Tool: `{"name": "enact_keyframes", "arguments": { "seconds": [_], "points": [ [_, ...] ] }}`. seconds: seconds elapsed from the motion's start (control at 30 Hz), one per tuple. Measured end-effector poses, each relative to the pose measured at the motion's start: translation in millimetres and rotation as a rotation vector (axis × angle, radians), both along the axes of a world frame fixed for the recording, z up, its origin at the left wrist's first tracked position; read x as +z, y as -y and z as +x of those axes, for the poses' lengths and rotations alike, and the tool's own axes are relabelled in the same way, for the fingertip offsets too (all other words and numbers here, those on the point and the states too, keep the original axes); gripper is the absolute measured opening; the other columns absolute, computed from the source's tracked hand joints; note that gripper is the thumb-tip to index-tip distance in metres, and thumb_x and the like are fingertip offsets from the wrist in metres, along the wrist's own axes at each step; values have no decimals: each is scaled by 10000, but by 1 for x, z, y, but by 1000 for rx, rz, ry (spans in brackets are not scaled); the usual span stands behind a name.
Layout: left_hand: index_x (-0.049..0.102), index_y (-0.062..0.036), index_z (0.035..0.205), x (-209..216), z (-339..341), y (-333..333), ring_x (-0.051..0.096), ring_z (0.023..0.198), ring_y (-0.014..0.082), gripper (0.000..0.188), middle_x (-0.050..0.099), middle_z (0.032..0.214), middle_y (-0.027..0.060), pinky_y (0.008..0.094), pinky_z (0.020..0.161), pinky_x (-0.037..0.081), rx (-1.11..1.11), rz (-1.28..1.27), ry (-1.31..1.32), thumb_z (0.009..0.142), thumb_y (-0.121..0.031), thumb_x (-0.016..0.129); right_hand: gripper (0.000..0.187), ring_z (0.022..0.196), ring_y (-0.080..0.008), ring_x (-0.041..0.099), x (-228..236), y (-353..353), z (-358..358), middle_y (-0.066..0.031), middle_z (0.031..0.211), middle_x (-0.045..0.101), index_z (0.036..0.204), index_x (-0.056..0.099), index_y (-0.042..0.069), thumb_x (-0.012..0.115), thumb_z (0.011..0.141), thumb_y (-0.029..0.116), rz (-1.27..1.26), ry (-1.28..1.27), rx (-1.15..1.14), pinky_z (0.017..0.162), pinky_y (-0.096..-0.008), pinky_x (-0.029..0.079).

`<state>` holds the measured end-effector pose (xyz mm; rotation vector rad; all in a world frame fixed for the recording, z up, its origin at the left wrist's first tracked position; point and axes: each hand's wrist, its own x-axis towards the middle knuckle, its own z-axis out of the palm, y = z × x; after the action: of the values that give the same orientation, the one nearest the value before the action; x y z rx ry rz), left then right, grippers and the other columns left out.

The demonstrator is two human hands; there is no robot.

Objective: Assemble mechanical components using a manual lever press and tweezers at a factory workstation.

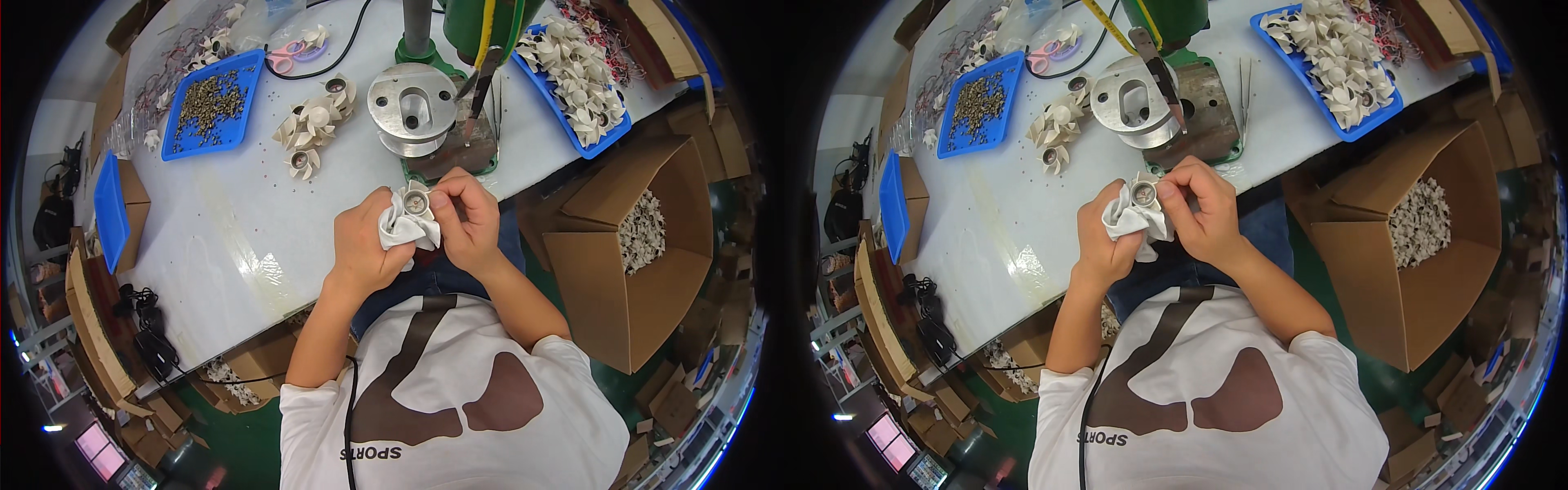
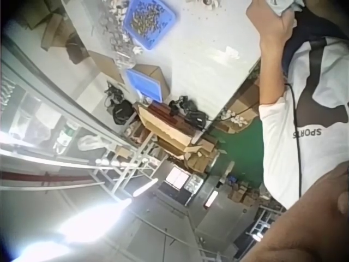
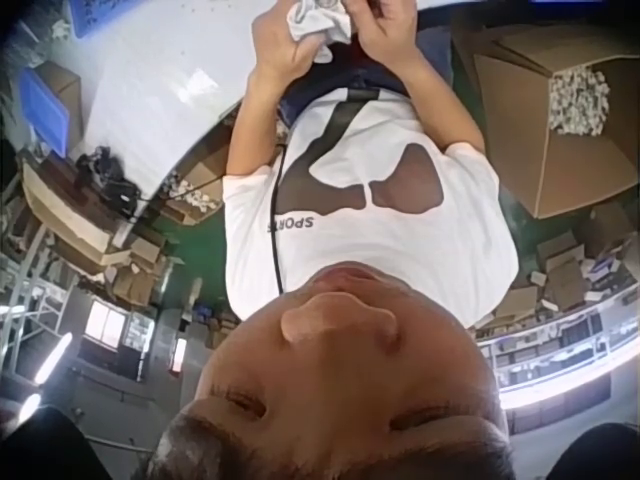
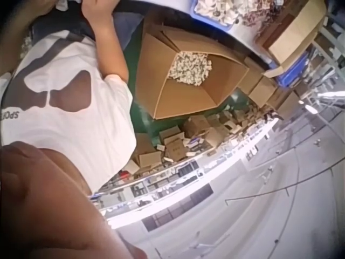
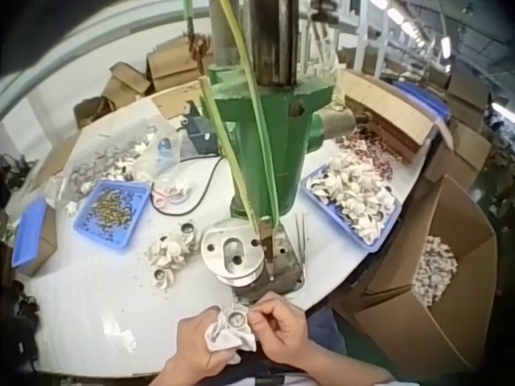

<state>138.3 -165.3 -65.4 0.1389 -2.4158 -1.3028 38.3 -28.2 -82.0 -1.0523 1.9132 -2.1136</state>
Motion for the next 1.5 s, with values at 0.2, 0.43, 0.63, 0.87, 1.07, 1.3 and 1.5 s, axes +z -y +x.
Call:
{"name": "enact_keyframes", "arguments": {
  "seconds": [0.2,0.43,0.63,0.87,1.07,1.3,1.5],
  "points": [
    [599,-52,923,-3,0,0,484,554,264,326,558,796,70,338,525,400,6,-91,-55,704,-253,733,34,633,-146,450,2,0,0,-61,790,574,862,600,-12,615,885,9,-14,31,0,585,-239,382],
    [591,-47,894,-3,-1,-9,435,553,256,238,528,737,66,335,534,391,112,-262,-90,724,-164,709,29,651,-150,461,-1,0,1,-65,794,581,869,604,-11,615,885,10,-27,62,-5,608,-244,392],
    [601,-40,936,-3,-3,-7,469,571,258,275,543,771,73,336,537,402,62,-211,-104,745,-185,735,32,661,-149,466,-1,-1,2,-67,795,582,879,608,-9,614,894,18,-45,56,-14,615,-243,394],
    [598,-43,976,2,-4,-3,518,605,247,301,565,812,72,330,555,423,-39,-70,-62,766,-213,732,30,654,-144,449,-2,0,3,-66,803,570,901,600,-4,608,907,24,-51,40,-39,608,-243,389],
    [625,-32,1045,4,-7,-15,573,677,211,297,639,874,73,298,629,452,-16,205,-28,770,-113,700,26,650,-141,433,-5,4,4,-64,808,554,913,584,2,600,914,23,-57,-9,-95,598,-244,383],
    [634,0,1116,9,-2,-30,598,777,144,253,682,960,72,253,692,468,-6,766,54,871,-65,627,27,651,-141,432,-6,6,4,-66,809,549,912,577,3,604,907,8,-117,-1,-117,589,-245,380],
    [626,36,1152,4,1,-36,602,848,119,236,682,1014,77,232,744,475,27,1139,135,939,-47,568,38,650,-141,429,-5,6,4,-68,810,547,915,576,3,608,898,-6,-64,-43,-121,587,-242,379]
  ]
}}
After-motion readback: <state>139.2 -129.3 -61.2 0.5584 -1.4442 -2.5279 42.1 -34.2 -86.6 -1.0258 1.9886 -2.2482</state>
